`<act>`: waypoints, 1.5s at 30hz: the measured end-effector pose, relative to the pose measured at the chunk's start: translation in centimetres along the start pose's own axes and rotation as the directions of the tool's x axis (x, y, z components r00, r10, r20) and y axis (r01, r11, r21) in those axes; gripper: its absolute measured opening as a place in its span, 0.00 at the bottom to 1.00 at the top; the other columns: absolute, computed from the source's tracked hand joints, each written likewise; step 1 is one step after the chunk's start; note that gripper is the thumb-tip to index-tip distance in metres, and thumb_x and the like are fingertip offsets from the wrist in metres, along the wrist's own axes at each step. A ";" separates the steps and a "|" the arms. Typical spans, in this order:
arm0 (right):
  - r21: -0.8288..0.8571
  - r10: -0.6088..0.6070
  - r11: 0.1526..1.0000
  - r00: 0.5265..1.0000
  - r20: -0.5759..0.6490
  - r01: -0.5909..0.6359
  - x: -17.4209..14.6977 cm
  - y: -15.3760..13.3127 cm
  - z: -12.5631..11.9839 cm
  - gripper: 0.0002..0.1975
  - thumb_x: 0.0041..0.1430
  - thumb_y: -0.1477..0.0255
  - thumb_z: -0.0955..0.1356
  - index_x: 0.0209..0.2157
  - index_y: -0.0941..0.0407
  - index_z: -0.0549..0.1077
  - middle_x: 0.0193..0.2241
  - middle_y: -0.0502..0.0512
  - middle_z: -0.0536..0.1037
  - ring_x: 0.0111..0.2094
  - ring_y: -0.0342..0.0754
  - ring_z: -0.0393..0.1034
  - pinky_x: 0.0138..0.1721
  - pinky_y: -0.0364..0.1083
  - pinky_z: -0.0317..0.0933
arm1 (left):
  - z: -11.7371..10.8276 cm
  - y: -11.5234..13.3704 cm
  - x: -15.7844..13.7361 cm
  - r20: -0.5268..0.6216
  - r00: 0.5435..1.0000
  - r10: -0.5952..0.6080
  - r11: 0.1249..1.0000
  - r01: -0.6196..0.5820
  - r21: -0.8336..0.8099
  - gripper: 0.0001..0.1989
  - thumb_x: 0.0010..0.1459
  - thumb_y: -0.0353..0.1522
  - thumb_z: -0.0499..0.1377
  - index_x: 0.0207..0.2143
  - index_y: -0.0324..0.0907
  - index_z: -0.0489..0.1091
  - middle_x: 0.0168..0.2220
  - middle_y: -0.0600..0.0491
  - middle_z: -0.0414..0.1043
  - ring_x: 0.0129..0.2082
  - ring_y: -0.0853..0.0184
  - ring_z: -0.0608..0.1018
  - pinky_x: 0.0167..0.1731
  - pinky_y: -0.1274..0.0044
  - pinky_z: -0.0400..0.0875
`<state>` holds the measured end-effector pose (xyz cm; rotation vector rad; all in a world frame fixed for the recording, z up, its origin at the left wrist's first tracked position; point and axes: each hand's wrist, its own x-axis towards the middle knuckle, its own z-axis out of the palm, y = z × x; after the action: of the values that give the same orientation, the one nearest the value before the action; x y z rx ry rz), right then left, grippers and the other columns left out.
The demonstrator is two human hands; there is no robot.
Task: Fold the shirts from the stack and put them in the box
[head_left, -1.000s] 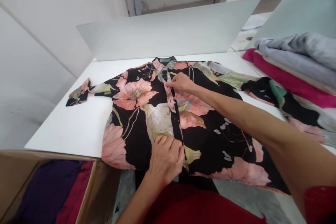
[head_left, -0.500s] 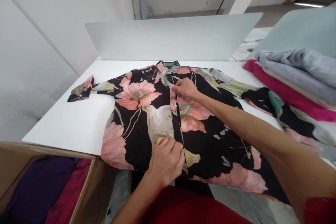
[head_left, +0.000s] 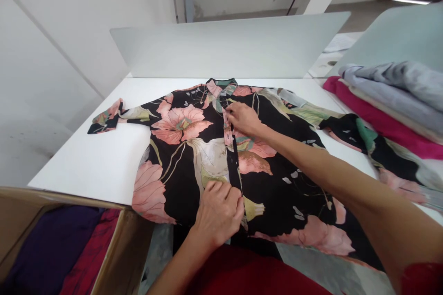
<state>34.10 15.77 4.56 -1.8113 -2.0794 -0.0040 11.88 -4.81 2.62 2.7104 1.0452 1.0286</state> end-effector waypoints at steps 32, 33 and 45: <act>-0.019 0.000 1.000 0.997 0.078 0.001 7.9 -1.2 3.3 0.32 0.73 0.57 0.59 0.67 0.65 0.66 0.68 0.74 0.66 0.69 0.65 0.59 0.69 0.63 0.51 | 0.1 0.3 0.1 -0.018 1.000 -0.014 0.999 0.014 -0.042 0.09 0.65 0.25 0.56 0.31 0.44 0.65 0.27 0.56 0.69 0.28 0.65 0.72 0.34 0.70 0.63; -0.020 0.012 1.000 0.996 0.085 -0.011 8.5 -1.6 3.6 0.32 0.73 0.57 0.59 0.67 0.65 0.65 0.68 0.74 0.66 0.70 0.65 0.58 0.69 0.62 0.50 | 0.1 0.4 0.2 -0.022 1.000 -0.015 0.999 0.014 -0.040 0.10 0.65 0.25 0.56 0.31 0.44 0.64 0.27 0.56 0.69 0.28 0.65 0.71 0.33 0.70 0.63; 0.005 -0.091 0.996 0.989 0.112 0.091 8.6 -2.1 4.0 0.29 0.74 0.57 0.60 0.65 0.62 0.69 0.70 0.69 0.64 0.70 0.62 0.59 0.71 0.61 0.48 | 0.0 0.4 0.3 -0.026 1.000 -0.013 0.998 0.012 -0.061 0.10 0.66 0.24 0.54 0.31 0.44 0.64 0.26 0.55 0.68 0.27 0.65 0.71 0.32 0.70 0.62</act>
<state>30.18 24.64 3.81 -1.7519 -2.2387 0.0748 12.28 -4.92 2.84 2.6462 1.0162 1.0795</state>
